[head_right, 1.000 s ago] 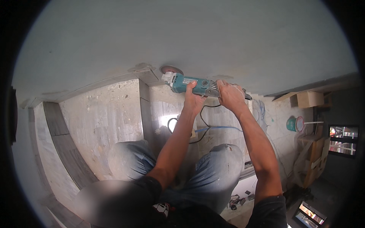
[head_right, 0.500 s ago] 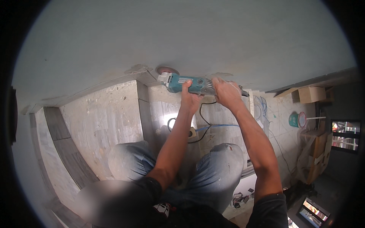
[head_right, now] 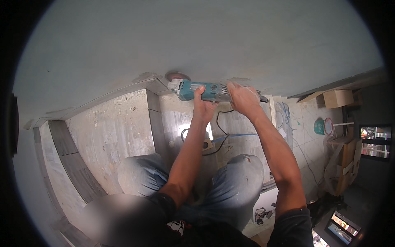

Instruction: The person uses an angle grinder to smooth or cut the edges of tiles on a staircase.

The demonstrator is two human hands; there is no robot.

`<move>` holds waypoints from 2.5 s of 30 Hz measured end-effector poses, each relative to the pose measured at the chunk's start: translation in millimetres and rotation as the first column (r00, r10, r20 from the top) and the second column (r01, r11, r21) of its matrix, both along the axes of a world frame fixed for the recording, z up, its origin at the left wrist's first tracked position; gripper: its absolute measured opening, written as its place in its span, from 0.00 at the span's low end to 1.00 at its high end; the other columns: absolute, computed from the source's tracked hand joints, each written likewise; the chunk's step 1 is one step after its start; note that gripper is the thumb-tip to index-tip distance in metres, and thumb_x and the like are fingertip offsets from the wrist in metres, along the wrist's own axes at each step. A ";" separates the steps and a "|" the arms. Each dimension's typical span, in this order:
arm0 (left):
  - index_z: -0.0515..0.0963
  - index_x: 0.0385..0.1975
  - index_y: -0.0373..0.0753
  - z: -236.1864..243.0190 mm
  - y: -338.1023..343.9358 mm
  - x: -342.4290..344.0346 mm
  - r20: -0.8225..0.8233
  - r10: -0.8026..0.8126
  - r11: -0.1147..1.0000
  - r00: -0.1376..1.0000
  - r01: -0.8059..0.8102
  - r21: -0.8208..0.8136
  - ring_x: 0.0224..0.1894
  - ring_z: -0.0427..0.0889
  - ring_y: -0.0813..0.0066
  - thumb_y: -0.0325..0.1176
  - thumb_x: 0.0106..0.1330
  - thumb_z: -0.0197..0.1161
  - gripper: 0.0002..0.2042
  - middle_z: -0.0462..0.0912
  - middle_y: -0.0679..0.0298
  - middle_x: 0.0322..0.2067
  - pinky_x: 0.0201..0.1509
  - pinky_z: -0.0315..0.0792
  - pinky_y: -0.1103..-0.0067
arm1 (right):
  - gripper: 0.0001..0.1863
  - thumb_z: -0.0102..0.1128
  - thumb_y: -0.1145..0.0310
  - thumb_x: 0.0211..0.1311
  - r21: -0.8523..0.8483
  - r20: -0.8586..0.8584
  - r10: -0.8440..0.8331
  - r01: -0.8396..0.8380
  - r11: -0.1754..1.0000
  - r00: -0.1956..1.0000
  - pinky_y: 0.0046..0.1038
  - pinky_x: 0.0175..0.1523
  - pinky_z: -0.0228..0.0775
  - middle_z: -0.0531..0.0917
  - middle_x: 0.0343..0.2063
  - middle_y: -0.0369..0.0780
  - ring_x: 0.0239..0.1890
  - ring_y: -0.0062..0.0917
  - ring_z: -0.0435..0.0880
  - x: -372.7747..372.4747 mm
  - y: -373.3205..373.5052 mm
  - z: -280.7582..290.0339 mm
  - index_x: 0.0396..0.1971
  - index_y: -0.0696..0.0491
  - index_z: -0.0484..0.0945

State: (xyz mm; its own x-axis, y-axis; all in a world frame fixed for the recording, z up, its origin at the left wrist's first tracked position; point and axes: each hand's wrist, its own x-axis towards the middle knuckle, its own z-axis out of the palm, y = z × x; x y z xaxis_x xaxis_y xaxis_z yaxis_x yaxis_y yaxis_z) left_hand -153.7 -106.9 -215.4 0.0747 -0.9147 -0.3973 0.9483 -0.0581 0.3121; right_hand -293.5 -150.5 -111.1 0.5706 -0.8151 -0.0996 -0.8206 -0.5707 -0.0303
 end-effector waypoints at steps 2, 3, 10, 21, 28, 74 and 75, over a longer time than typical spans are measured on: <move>0.67 0.53 0.45 0.0 1.8 -2.1 -0.001 0.001 1.000 1.000 -0.001 0.000 0.57 0.73 0.68 0.48 0.60 0.63 0.24 0.75 0.64 0.51 0.64 0.61 0.62 | 0.15 0.58 0.73 0.51 0.014 -0.003 -0.006 0.006 1.000 1.000 0.44 0.43 0.75 0.82 0.37 0.44 0.38 0.44 0.84 -3.5 0.1 -1.5 0.41 0.52 0.69; 0.67 0.53 0.45 -0.1 3.0 -2.2 -0.004 0.009 1.000 1.000 -0.009 -0.007 0.56 0.74 0.68 0.47 0.60 0.63 0.24 0.75 0.64 0.51 0.64 0.61 0.62 | 0.16 0.58 0.73 0.51 0.016 0.000 -0.001 0.001 1.000 1.000 0.45 0.43 0.75 0.82 0.37 0.44 0.38 0.44 0.84 -4.9 -0.8 -4.0 0.42 0.52 0.70; 0.67 0.53 0.45 5.9 4.4 15.0 0.006 0.089 0.995 0.996 -0.088 -0.043 0.55 0.75 0.67 0.46 0.59 0.64 0.24 0.76 0.64 0.50 0.64 0.64 0.61 | 0.14 0.59 0.74 0.50 -0.001 0.020 0.034 -0.034 0.999 0.999 0.43 0.42 0.75 0.82 0.37 0.45 0.38 0.43 0.85 16.1 -1.7 3.5 0.39 0.53 0.69; 0.65 0.54 0.46 3.5 25.8 -34.6 0.056 -0.102 0.994 0.993 0.099 0.051 0.57 0.72 0.69 0.45 0.60 0.63 0.24 0.74 0.65 0.51 0.65 0.58 0.61 | 0.18 0.61 0.72 0.49 0.066 0.042 -0.125 0.122 0.990 0.991 0.43 0.41 0.75 0.81 0.37 0.45 0.37 0.42 0.85 -40.2 43.0 4.2 0.41 0.54 0.69; 0.68 0.53 0.44 -13.9 85.2 -87.2 0.015 -0.371 0.915 0.928 0.363 0.176 0.53 0.74 0.69 0.45 0.61 0.62 0.23 0.75 0.66 0.49 0.61 0.64 0.66 | 0.28 0.63 0.72 0.46 0.168 0.022 -0.346 0.338 0.926 0.938 0.42 0.42 0.76 0.80 0.41 0.45 0.39 0.41 0.85 -98.5 132.1 -17.7 0.52 0.53 0.69; 0.67 0.54 0.34 214.3 142.9 37.1 0.131 -0.201 0.954 0.971 0.163 0.252 0.52 0.78 0.63 0.43 0.56 0.66 0.29 0.78 0.57 0.48 0.59 0.73 0.68 | 0.27 0.57 0.72 0.56 0.468 0.161 -0.375 0.264 0.843 0.913 0.42 0.46 0.73 0.80 0.43 0.46 0.43 0.40 0.84 12.3 171.7 175.5 0.56 0.58 0.65; 0.66 0.55 0.36 225.8 149.5 46.6 0.120 -0.201 0.952 0.972 0.165 0.256 0.52 0.78 0.61 0.43 0.56 0.66 0.29 0.78 0.57 0.48 0.60 0.73 0.66 | 0.27 0.57 0.72 0.56 0.481 0.169 -0.374 0.255 0.839 0.912 0.42 0.46 0.73 0.79 0.43 0.47 0.43 0.40 0.84 18.6 175.4 194.6 0.57 0.58 0.65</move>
State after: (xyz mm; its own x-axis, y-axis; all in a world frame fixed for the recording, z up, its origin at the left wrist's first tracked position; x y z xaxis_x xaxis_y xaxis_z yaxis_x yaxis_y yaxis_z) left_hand -107.1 42.5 10.4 -0.0124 -0.7951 -0.6064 0.8604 -0.3175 0.3987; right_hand -274.8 24.9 83.5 0.3442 -0.8580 -0.3813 -0.8841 -0.1594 -0.4393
